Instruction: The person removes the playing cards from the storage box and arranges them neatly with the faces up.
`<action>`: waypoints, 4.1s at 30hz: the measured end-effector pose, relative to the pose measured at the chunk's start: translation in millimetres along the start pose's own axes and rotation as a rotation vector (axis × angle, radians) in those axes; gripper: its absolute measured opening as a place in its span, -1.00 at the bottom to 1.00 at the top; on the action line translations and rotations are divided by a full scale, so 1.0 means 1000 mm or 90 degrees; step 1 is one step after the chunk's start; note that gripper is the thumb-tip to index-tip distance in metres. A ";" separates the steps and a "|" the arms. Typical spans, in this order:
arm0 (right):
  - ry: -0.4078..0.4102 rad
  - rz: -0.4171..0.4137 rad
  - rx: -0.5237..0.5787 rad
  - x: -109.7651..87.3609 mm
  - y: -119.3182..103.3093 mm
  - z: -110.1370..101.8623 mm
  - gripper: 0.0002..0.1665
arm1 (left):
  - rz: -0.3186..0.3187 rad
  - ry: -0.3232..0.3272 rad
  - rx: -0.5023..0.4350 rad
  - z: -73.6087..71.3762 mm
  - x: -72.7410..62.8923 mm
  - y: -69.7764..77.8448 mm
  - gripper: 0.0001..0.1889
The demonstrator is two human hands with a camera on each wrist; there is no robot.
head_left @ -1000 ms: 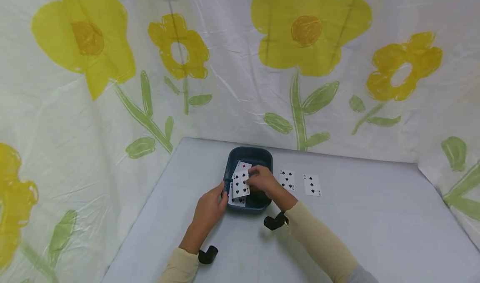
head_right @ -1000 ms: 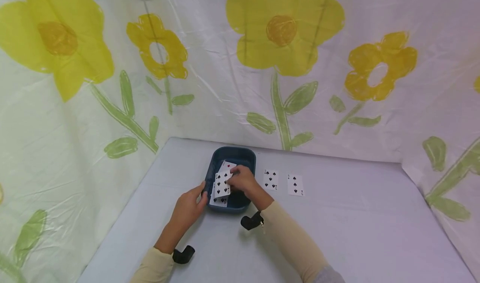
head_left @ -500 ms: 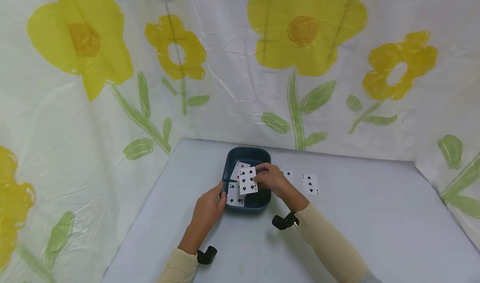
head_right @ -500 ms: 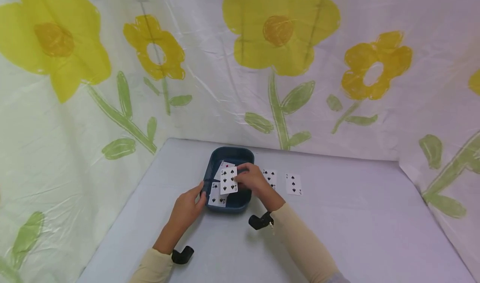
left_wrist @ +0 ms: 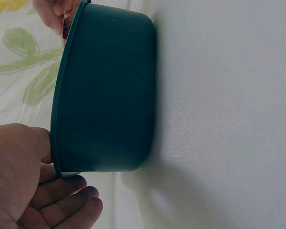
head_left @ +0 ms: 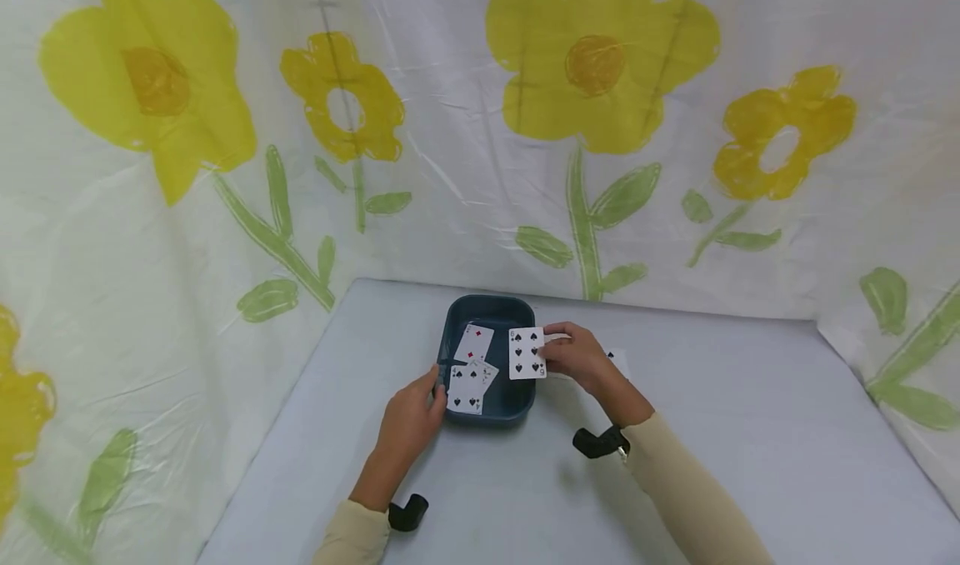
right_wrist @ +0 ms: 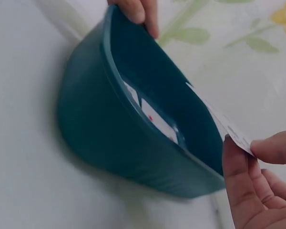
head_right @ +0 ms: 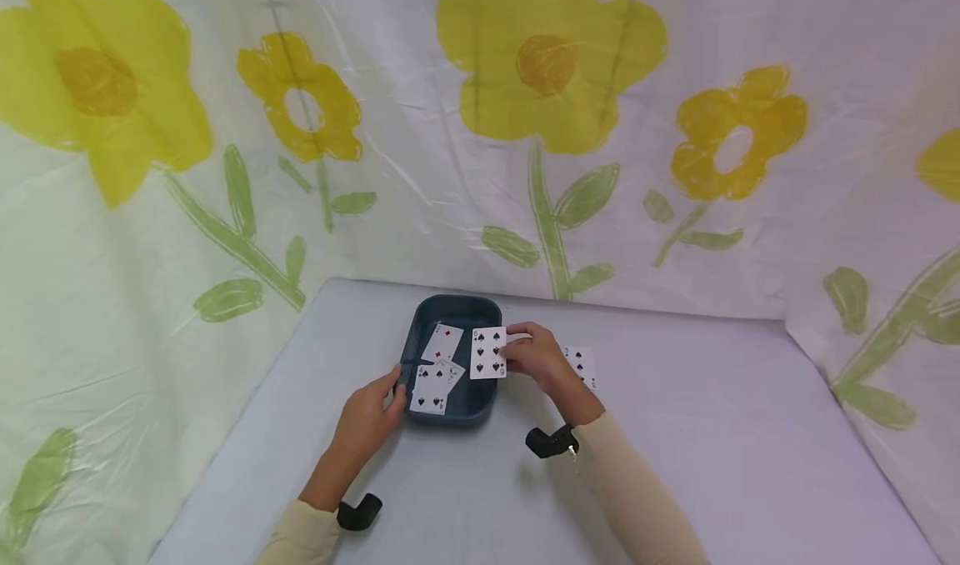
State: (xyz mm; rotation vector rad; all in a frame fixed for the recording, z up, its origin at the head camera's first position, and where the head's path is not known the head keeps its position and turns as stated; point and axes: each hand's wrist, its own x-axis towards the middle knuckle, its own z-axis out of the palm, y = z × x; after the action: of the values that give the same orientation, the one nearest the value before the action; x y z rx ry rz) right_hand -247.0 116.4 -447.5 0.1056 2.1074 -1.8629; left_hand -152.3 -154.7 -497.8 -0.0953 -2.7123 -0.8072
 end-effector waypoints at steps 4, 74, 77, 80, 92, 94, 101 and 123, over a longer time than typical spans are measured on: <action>0.003 -0.005 0.002 -0.001 0.002 -0.013 -0.41 | 0.002 -0.003 -0.005 0.000 0.001 0.000 -0.54; 0.220 0.087 -0.145 -0.018 0.087 -0.173 -0.38 | -0.013 -0.016 -0.007 -0.003 0.000 0.005 -0.54; 0.225 0.090 -0.157 -0.018 0.086 -0.176 -0.39 | -0.014 -0.017 -0.004 -0.003 0.000 0.005 -0.54; 0.227 0.090 -0.165 -0.018 0.086 -0.179 -0.38 | -0.017 -0.019 -0.001 -0.003 0.000 0.006 -0.53; 0.221 0.102 -0.163 -0.018 0.087 -0.191 -0.36 | -0.009 -0.013 0.000 -0.002 0.001 0.004 -0.53; 0.218 0.101 -0.157 -0.019 0.087 -0.191 -0.35 | -0.008 -0.014 -0.001 -0.001 0.001 0.004 -0.53; 0.251 0.104 -0.153 -0.020 0.084 -0.191 -0.38 | -0.002 -0.013 -0.004 -0.002 0.001 0.003 -0.53; 0.186 0.044 -0.006 -0.026 0.050 -0.155 -0.38 | -0.005 -0.015 -0.010 0.000 0.001 0.002 -0.53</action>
State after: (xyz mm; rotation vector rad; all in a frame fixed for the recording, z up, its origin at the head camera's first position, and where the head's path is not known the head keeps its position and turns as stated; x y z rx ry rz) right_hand -238.3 279.5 -473.3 0.4694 2.2669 -1.8917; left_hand -152.9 -153.2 -496.1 -0.0990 -2.7308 -0.8352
